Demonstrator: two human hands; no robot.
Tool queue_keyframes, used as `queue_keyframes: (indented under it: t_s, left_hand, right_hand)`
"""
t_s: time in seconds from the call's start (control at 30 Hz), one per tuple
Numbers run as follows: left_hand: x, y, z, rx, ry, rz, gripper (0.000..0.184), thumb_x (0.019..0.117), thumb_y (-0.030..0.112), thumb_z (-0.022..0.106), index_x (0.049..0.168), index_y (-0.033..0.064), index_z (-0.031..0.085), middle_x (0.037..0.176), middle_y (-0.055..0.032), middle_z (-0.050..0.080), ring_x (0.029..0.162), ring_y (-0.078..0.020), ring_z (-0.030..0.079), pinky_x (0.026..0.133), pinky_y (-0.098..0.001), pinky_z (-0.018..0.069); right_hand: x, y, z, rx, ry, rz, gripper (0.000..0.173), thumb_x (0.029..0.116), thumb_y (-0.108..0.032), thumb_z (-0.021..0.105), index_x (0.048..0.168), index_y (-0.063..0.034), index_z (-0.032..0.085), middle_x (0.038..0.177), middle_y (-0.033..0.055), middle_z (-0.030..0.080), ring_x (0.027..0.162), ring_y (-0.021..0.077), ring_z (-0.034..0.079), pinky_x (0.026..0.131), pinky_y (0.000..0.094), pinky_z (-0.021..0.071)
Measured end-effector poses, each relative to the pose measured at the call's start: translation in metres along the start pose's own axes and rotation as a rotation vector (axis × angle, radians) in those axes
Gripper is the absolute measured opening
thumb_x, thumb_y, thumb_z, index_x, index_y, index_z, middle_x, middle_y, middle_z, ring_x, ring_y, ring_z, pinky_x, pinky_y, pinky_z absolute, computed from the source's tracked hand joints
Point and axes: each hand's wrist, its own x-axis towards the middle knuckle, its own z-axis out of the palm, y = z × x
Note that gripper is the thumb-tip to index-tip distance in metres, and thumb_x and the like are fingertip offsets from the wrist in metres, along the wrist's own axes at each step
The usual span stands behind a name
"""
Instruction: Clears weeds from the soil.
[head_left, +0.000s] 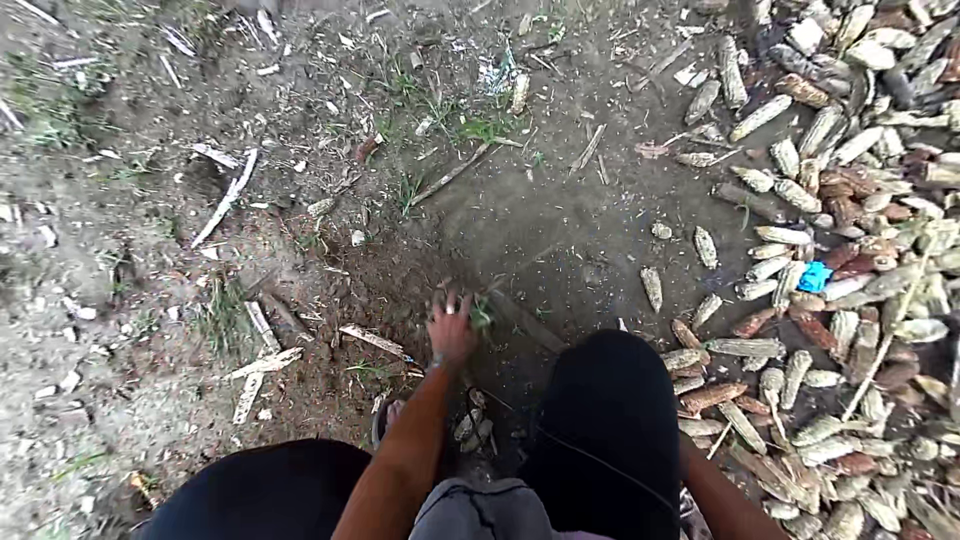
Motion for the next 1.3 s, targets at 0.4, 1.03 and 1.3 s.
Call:
queue_keyframes:
  t_s: [0.4,1.03,1.3]
  left_hand:
    - [0.041,-0.097,-0.285,0.032,-0.322,-0.271,0.047,0.1072,0.032,0.058,0.12,-0.0132,0.064,0.122,-0.0372,0.064,0.12,-0.054,0.061,0.103,-0.0729,0.0428]
    - [0.174,-0.052,-0.229,-0.137,0.044,-0.042,0.041,0.1018,0.01,0.057,0.14,-0.0041,0.057,0.127,-0.0368,0.064,0.12,-0.0553,0.062,0.101,-0.071,0.0475]
    - [0.21,0.009,-0.165,0.158,-0.114,0.151,0.057,0.097,0.012,0.065,0.15,0.0046,0.045,0.15,-0.0279,0.05,0.132,-0.051,0.055,0.093,-0.0691,0.0534]
  right_hand:
    - [0.211,-0.091,-0.03,0.891,0.282,-0.468,0.046,0.0888,-0.005,0.071,0.127,0.0039,0.047,0.076,0.0082,0.061,0.055,0.0176,0.061,0.056,0.0376,0.0585]
    - [0.213,-0.184,0.059,0.909,0.26,-0.202,0.047,0.0847,-0.002,0.074,0.124,0.0033,0.048,0.07,0.0088,0.061,0.048,0.0172,0.06,0.046,0.0337,0.0557]
    - [0.206,-0.165,0.139,0.7,0.391,-0.106,0.064,0.0751,-0.004,0.081,0.132,0.0082,0.053,0.092,0.02,0.068,0.073,0.0282,0.069,0.069,0.046,0.0598]
